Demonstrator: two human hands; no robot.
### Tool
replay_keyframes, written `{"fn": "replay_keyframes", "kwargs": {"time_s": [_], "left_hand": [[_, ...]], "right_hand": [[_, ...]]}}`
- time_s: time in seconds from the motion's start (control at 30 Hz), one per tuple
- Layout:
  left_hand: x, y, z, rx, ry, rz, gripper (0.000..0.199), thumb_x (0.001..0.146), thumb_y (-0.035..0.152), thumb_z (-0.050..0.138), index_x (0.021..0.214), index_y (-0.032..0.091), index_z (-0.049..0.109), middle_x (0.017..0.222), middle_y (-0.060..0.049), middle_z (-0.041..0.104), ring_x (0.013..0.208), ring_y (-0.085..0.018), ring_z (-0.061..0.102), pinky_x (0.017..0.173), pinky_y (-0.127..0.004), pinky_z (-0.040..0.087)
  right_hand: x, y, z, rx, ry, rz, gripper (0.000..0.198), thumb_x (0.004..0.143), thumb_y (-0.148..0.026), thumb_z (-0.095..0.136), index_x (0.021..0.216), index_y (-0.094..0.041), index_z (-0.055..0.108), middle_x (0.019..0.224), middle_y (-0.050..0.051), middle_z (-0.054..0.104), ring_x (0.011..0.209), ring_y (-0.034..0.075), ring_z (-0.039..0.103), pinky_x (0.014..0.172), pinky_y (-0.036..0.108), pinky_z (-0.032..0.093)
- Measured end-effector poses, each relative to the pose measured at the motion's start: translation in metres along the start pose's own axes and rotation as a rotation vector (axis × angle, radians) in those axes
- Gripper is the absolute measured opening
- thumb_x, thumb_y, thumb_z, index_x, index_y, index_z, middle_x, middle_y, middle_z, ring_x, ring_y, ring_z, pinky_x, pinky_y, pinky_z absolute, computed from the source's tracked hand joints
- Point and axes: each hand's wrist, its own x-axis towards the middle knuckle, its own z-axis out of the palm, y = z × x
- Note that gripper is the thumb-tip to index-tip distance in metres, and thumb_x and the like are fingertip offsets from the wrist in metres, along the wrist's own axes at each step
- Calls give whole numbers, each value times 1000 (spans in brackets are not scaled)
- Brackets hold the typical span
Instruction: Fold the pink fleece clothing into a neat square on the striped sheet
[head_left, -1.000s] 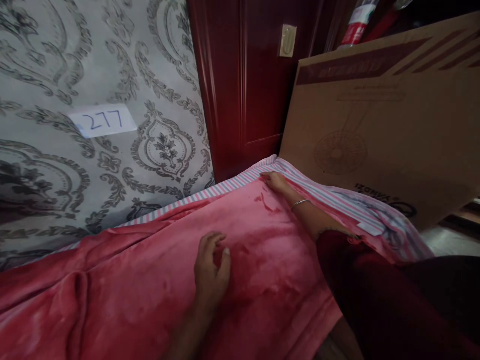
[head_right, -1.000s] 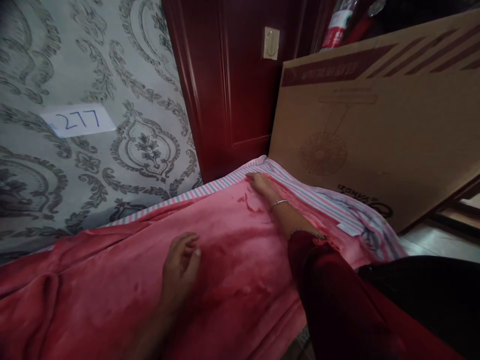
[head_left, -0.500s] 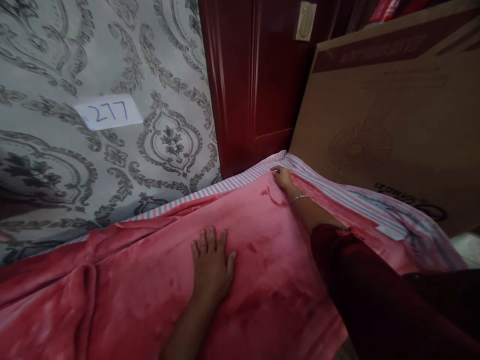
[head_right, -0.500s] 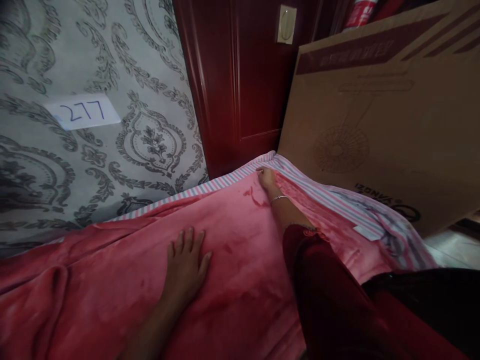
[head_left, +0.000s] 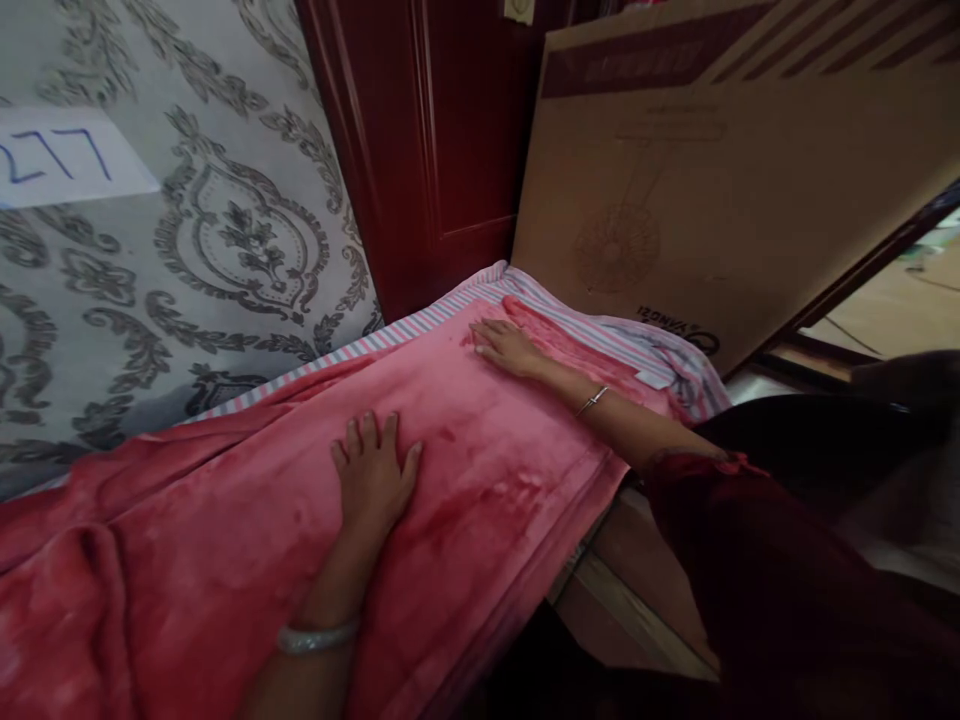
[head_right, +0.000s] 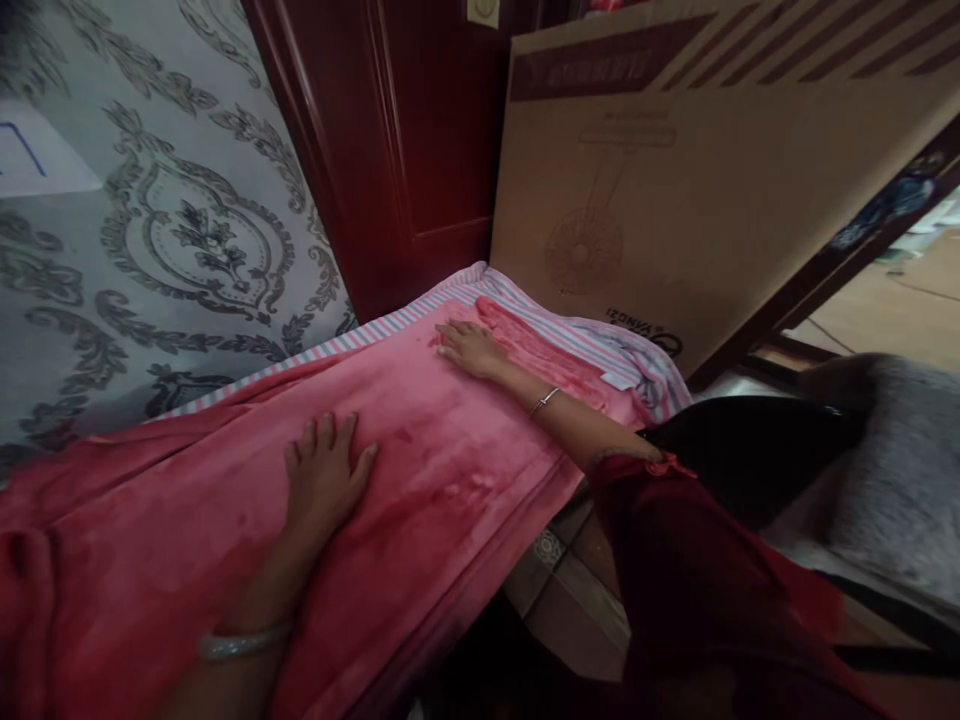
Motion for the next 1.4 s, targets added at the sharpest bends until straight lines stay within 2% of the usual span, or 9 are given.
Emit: {"fn": "replay_keyframes", "kwargs": {"time_s": [0.07, 0.2, 0.27, 0.53, 0.77, 0.97, 1.07, 1.23, 1.4], "left_hand": [[-3, 7, -5, -39, 26, 78, 61, 98, 43, 47, 149, 10, 48, 159, -25, 39, 149, -43, 31, 118, -66, 26], [-19, 28, 0, -139, -46, 582, 58, 96, 43, 52, 151, 26, 47, 163, -10, 38, 153, -32, 27, 124, -58, 20], [-28, 36, 8, -164, -123, 714, 60, 96, 46, 52, 153, 31, 43, 164, -6, 38, 154, -31, 26, 124, -60, 21], [-31, 37, 16, -168, -217, 681, 66, 95, 47, 52, 157, 28, 36, 167, -6, 30, 155, -33, 21, 124, -63, 16], [-28, 35, 13, -164, -171, 687, 70, 93, 49, 57, 155, 23, 39, 165, -13, 33, 154, -33, 26, 123, -62, 20], [-27, 34, 14, -139, -120, 679, 69, 92, 51, 59, 153, 24, 43, 164, -13, 35, 154, -35, 25, 122, -66, 19], [-26, 34, 16, -142, -114, 675, 68, 91, 49, 60, 153, 25, 44, 164, -13, 36, 154, -35, 26, 122, -65, 19], [-23, 31, 26, -156, -66, 682, 67, 90, 49, 60, 152, 27, 45, 162, -12, 40, 152, -34, 29, 123, -62, 20], [-21, 30, 25, -161, -81, 690, 66, 91, 49, 58, 152, 27, 45, 162, -12, 39, 153, -34, 28, 122, -63, 20]], "right_hand": [[-9, -5, 8, 3, -72, 71, 63, 103, -56, 34, 160, -30, 32, 168, 8, 26, 152, 36, 26, 118, 63, 25], [-10, -2, 24, 35, -90, 158, 62, 103, -56, 36, 160, -31, 32, 170, 6, 22, 155, 36, 18, 120, 64, 17], [-9, 1, 29, 46, -51, 154, 62, 103, -56, 36, 160, -31, 33, 169, 6, 22, 155, 35, 18, 121, 63, 15], [-11, 6, 35, 34, -2, 133, 60, 104, -55, 34, 159, -30, 35, 169, 6, 24, 154, 34, 20, 121, 59, 17], [-16, -5, 23, 72, -52, 171, 58, 106, -48, 33, 159, -26, 35, 168, 7, 24, 156, 29, 18, 124, 53, 16], [-65, 18, 3, 74, -17, 315, 57, 103, -43, 42, 156, -23, 41, 166, 11, 31, 153, 31, 27, 122, 52, 22], [-103, 46, -12, 88, 16, 444, 57, 101, -35, 47, 154, -15, 43, 157, 18, 44, 144, 31, 44, 117, 46, 34], [-143, 80, -37, 174, 39, 574, 32, 92, -27, 57, 118, -16, 73, 122, 16, 73, 117, 29, 65, 102, 36, 47], [-156, 95, -51, 387, 53, 701, 10, 73, -27, 77, 78, -19, 74, 82, 9, 76, 89, 28, 70, 85, 34, 52]]}}
